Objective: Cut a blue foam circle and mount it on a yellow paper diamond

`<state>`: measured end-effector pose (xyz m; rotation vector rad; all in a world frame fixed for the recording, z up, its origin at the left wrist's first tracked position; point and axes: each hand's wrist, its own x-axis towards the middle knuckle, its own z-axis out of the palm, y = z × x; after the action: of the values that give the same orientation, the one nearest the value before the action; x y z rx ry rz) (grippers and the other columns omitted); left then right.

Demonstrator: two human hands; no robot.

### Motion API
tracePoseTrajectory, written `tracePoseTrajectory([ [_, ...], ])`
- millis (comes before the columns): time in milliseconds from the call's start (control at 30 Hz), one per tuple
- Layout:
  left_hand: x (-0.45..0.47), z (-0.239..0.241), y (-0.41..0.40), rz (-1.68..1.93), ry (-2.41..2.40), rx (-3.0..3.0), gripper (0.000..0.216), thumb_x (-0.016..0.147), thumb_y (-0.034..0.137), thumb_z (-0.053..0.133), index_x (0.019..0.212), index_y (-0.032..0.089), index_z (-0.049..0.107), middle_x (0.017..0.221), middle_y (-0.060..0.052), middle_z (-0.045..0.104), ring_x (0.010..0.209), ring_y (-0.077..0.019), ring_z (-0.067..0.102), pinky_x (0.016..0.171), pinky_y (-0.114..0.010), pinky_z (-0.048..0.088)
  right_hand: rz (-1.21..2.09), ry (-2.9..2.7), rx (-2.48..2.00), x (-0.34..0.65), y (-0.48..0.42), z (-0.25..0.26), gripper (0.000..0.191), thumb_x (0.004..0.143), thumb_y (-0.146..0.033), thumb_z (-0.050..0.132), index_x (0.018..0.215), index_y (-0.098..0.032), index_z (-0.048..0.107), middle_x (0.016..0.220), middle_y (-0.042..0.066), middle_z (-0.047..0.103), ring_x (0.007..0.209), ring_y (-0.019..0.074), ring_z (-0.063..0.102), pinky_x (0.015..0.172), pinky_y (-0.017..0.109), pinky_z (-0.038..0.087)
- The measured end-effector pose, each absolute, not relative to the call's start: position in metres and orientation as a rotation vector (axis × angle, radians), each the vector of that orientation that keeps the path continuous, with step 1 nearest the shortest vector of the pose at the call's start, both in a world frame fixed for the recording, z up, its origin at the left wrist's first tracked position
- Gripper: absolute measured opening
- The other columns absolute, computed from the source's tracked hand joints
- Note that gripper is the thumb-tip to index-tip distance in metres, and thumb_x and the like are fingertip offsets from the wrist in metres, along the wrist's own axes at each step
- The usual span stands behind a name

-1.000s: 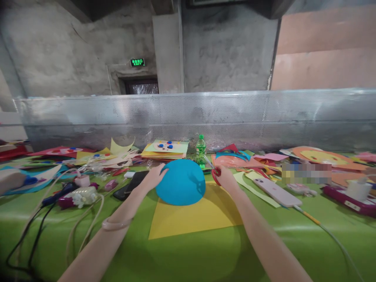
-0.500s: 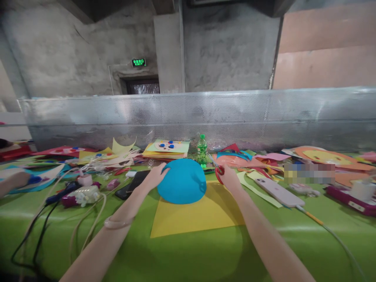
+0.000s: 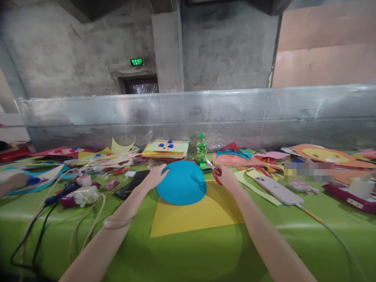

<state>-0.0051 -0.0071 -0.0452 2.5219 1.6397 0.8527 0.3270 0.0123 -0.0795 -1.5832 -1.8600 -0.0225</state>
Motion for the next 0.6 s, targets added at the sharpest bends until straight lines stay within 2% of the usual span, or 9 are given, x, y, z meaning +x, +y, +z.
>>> tracePoseTrajectory([
  [167,-0.0051,-0.0486,-0.0042,0.821,1.626,2.525,0.034,0.087,0.043,0.036,0.103,0.019,0.054,0.104,-0.011,0.064,0.095,-0.0259,0.059,0.074,-0.031,0.043,-0.069,-1.877,-1.658,0.3276,0.0154,-0.0811,0.019,0.078,-0.034,0.049,0.08,-0.017,0.056,0.072,0.007,0.063,0.069,0.0199,0.057,0.058,0.025,0.032],
  [300,-0.0061,-0.0494,-0.0032,0.813,1.598,2.529,0.037,0.087,0.043,0.037,0.109,0.018,0.053,0.114,-0.012,0.06,0.1,-0.0264,0.057,0.078,-0.032,0.042,-0.045,-1.886,-1.65,0.3279,0.018,-0.0838,0.017,0.077,-0.033,0.05,0.08,-0.017,0.057,0.069,0.006,0.061,0.066,0.0188,0.055,0.058,0.025,0.032],
  [467,-0.0073,-0.0488,-0.0028,0.863,1.603,2.507,0.037,0.088,0.045,0.033,0.105,0.018,0.052,0.102,-0.012,0.064,0.091,-0.0266,0.06,0.071,-0.032,0.043,-0.081,-1.883,-1.661,0.3277,0.0189,-0.0862,0.019,0.078,-0.036,0.051,0.079,-0.017,0.056,0.066,0.005,0.06,0.06,0.0169,0.053,0.054,0.024,0.029],
  [600,-0.0072,-0.047,-0.0039,0.919,1.585,2.5,0.033,0.089,0.044,0.03,0.095,0.02,0.052,0.09,-0.009,0.066,0.079,-0.024,0.062,0.066,-0.03,0.041,-0.055,-1.866,-1.654,0.3285,0.0205,-0.0867,0.016,0.078,-0.033,0.052,0.078,-0.017,0.056,0.07,0.005,0.062,0.063,0.0169,0.055,0.055,0.024,0.031],
])
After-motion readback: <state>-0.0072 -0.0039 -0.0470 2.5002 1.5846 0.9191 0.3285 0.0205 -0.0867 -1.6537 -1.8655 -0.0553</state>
